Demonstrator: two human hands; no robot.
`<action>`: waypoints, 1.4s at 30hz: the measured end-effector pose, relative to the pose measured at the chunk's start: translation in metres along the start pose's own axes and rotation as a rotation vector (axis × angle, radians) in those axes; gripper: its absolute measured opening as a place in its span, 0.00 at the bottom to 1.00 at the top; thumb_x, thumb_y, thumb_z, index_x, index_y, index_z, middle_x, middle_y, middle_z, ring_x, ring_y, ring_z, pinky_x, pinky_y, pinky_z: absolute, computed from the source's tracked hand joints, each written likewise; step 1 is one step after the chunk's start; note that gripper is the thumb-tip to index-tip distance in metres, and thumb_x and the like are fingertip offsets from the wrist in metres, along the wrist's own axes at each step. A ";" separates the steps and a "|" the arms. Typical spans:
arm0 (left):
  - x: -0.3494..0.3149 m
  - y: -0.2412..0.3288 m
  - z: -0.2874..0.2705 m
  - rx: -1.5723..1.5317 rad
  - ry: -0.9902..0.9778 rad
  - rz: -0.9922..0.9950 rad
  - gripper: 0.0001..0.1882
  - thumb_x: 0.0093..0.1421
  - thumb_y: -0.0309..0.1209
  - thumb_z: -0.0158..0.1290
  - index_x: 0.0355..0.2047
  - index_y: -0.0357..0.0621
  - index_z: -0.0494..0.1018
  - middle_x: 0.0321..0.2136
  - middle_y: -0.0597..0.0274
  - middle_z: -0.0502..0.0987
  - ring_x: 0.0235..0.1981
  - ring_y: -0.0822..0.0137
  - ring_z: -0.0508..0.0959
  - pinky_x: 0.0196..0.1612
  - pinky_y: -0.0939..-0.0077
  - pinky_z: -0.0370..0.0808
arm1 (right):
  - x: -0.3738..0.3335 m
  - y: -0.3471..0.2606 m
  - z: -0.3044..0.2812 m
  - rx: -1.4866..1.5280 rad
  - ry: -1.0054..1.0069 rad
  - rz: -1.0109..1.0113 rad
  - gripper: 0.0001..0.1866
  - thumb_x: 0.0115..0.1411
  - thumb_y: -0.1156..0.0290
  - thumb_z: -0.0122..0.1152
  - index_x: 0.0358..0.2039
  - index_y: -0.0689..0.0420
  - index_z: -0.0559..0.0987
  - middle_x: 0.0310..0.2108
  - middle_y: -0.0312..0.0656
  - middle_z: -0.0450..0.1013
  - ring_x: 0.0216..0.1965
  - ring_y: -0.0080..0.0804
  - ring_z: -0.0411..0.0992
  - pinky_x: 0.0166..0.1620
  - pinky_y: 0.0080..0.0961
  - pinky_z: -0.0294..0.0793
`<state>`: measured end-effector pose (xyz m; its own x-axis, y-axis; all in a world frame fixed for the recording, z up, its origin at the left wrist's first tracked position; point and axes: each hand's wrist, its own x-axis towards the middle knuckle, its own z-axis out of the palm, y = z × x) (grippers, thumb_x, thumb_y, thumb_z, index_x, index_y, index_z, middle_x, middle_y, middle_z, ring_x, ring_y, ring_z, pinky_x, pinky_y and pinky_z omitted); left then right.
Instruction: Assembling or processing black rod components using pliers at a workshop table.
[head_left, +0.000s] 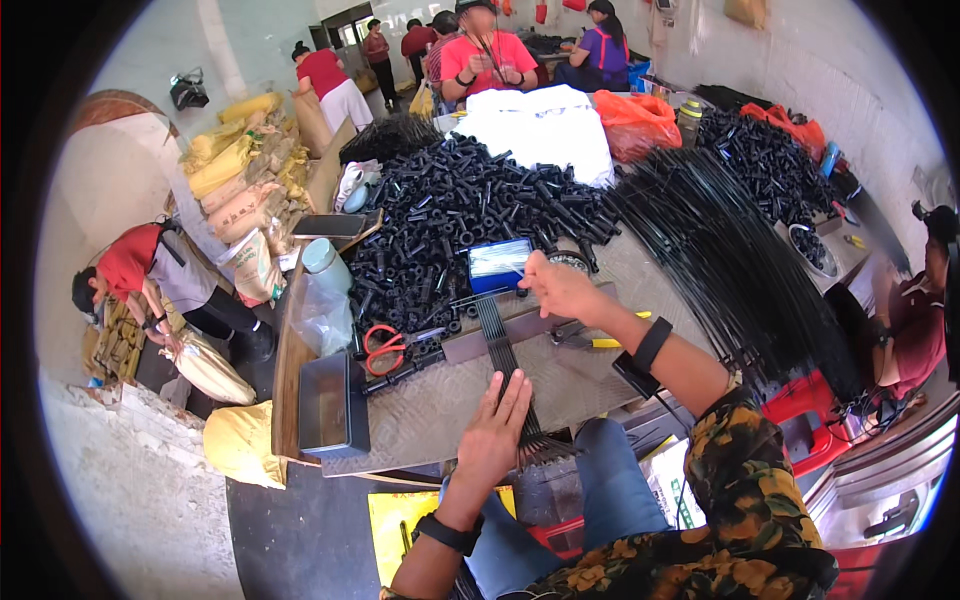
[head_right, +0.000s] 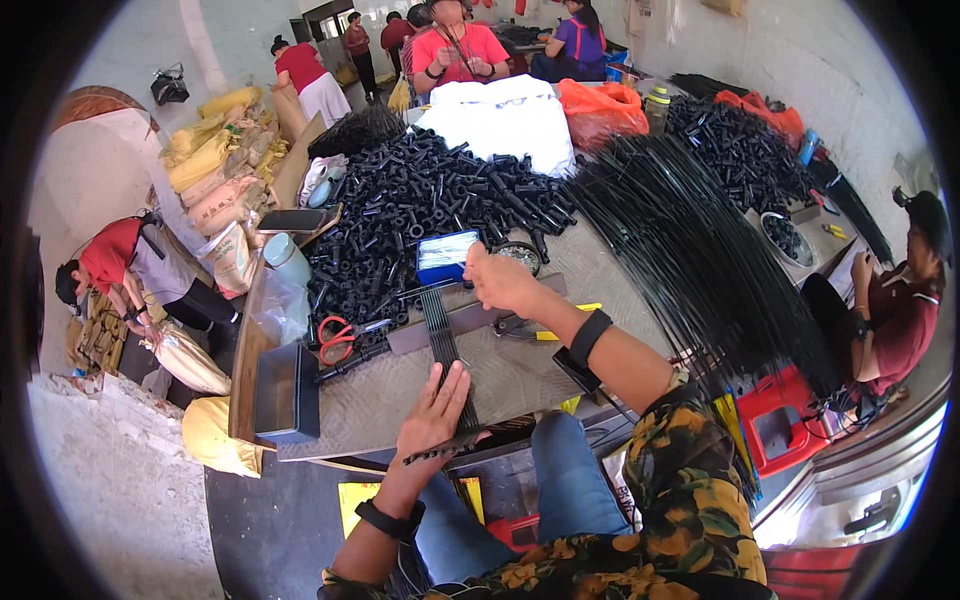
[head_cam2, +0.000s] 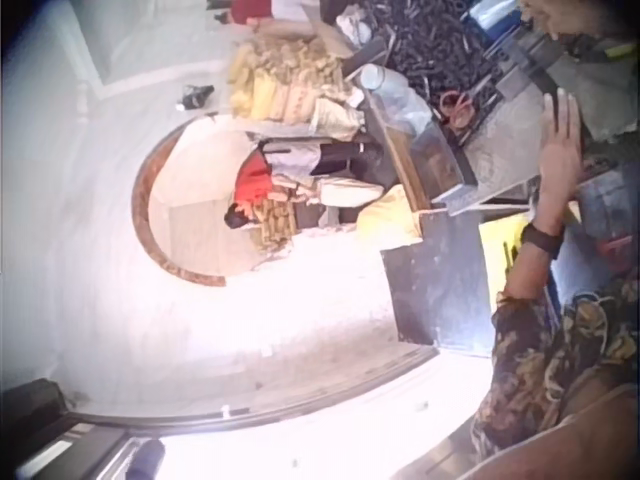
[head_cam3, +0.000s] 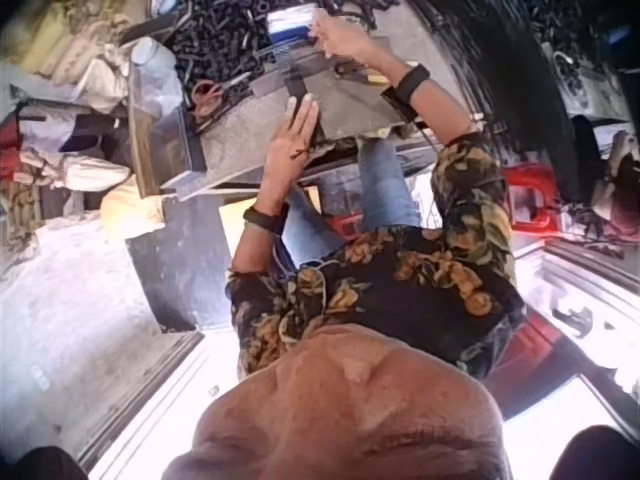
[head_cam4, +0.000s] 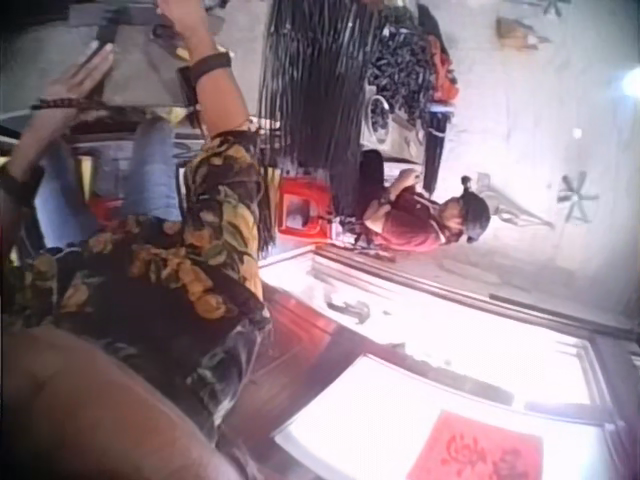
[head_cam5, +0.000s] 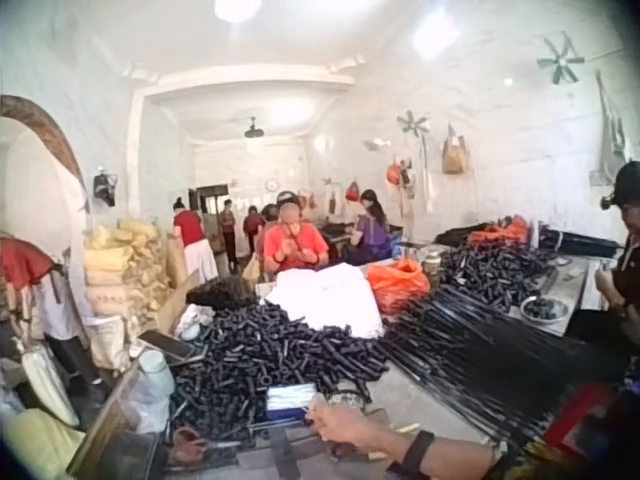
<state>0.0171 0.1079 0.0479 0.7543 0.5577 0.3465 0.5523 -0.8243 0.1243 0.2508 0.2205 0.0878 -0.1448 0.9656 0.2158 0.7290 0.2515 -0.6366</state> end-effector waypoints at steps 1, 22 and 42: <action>0.000 0.001 0.002 -0.021 0.030 -0.005 0.51 0.34 0.42 0.62 0.59 0.41 0.53 0.60 0.57 0.54 0.61 0.53 0.54 0.58 0.67 0.60 | -0.007 0.004 -0.005 -0.002 0.002 -0.004 0.08 0.57 0.75 0.45 0.34 0.57 0.57 0.28 0.48 0.73 0.22 0.33 0.74 0.22 0.26 0.71; 0.015 0.049 -0.131 -1.091 0.297 -0.084 0.17 0.53 0.20 0.54 0.45 0.38 0.72 0.39 0.58 0.77 0.40 0.74 0.74 0.45 0.82 0.71 | -0.171 -0.150 -0.053 -0.215 0.554 -0.652 0.18 0.40 0.78 0.59 0.35 0.48 0.77 0.26 0.32 0.64 0.15 0.23 0.62 0.18 0.21 0.62; 0.023 0.045 -0.125 -1.044 0.351 -0.125 0.14 0.51 0.18 0.54 0.40 0.38 0.75 0.32 0.57 0.78 0.34 0.71 0.78 0.38 0.82 0.74 | -0.163 -0.139 -0.044 0.296 0.390 -0.523 0.18 0.51 0.84 0.54 0.42 0.51 0.77 0.24 0.35 0.68 0.26 0.28 0.63 0.29 0.22 0.64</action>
<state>0.0152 0.0718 0.1779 0.4802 0.7202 0.5006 -0.0778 -0.5335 0.8422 0.2024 0.0250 0.1732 -0.1354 0.6342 0.7612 0.4091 0.7355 -0.5400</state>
